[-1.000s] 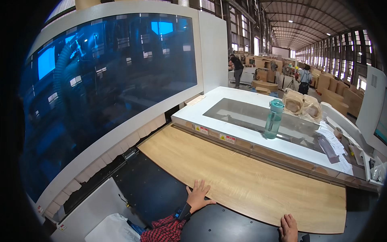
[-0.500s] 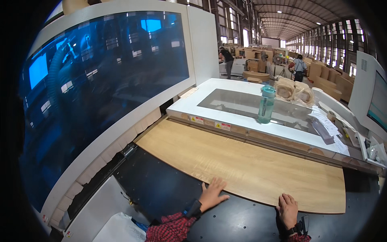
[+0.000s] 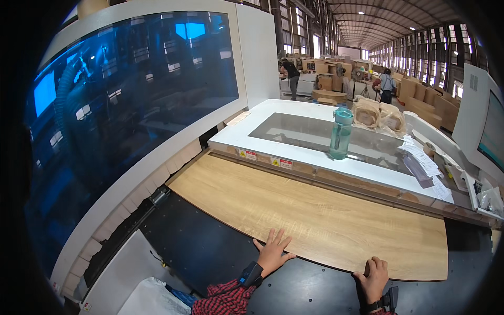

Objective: Manually moving large wooden boards from stacks to a processing machine and then to a finished pallet.

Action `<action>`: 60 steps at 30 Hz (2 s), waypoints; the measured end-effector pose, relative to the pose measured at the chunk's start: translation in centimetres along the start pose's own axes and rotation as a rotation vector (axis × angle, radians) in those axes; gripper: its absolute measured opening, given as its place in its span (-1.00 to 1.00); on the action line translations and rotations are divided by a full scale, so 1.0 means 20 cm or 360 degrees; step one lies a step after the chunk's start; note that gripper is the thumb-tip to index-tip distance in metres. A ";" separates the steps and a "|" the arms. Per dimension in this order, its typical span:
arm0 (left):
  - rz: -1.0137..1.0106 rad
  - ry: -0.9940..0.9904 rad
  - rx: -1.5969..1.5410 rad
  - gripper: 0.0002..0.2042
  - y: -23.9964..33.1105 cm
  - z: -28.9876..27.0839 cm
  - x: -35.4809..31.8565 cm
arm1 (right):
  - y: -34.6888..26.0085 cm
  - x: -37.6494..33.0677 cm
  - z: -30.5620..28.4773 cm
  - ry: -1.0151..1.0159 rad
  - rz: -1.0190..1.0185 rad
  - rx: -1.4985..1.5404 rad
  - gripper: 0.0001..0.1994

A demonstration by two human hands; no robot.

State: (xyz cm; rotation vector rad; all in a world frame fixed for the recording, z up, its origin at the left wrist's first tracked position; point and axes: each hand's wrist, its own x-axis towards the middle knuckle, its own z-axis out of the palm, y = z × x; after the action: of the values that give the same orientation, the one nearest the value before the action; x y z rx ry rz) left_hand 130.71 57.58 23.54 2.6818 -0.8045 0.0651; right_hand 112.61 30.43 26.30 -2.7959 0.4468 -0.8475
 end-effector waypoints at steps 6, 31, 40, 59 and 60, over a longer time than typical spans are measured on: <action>-0.0005 -0.0026 0.0015 -0.41 0.00 0.00 0.01 | 0.03 0.00 0.03 0.0032 0.0006 0.0009 -0.46; -0.0020 -0.0091 0.0047 -0.42 -0.01 -0.05 0.03 | 0.01 0.00 0.01 0.0003 -0.0036 -0.0006 -0.46; -0.0020 -0.0084 0.0036 -0.41 -0.01 -0.07 0.04 | 0.01 0.02 0.01 -0.0019 -0.0089 0.0077 -0.48; 0.0271 0.0335 -0.0811 -0.69 0.65 0.17 -0.25 | 0.06 -0.17 -0.07 0.0040 -0.0163 0.0272 -0.72; 0.0409 0.0417 -0.0893 -0.71 0.81 0.20 -0.30 | 0.06 -0.26 -0.09 0.0076 -0.0224 0.0437 -0.74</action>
State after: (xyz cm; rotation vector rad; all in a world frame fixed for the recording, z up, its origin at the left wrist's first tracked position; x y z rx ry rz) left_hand 116.73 46.66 24.00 1.9895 -0.9152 0.2131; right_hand 107.14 30.83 24.80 -2.5799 0.1281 -0.9284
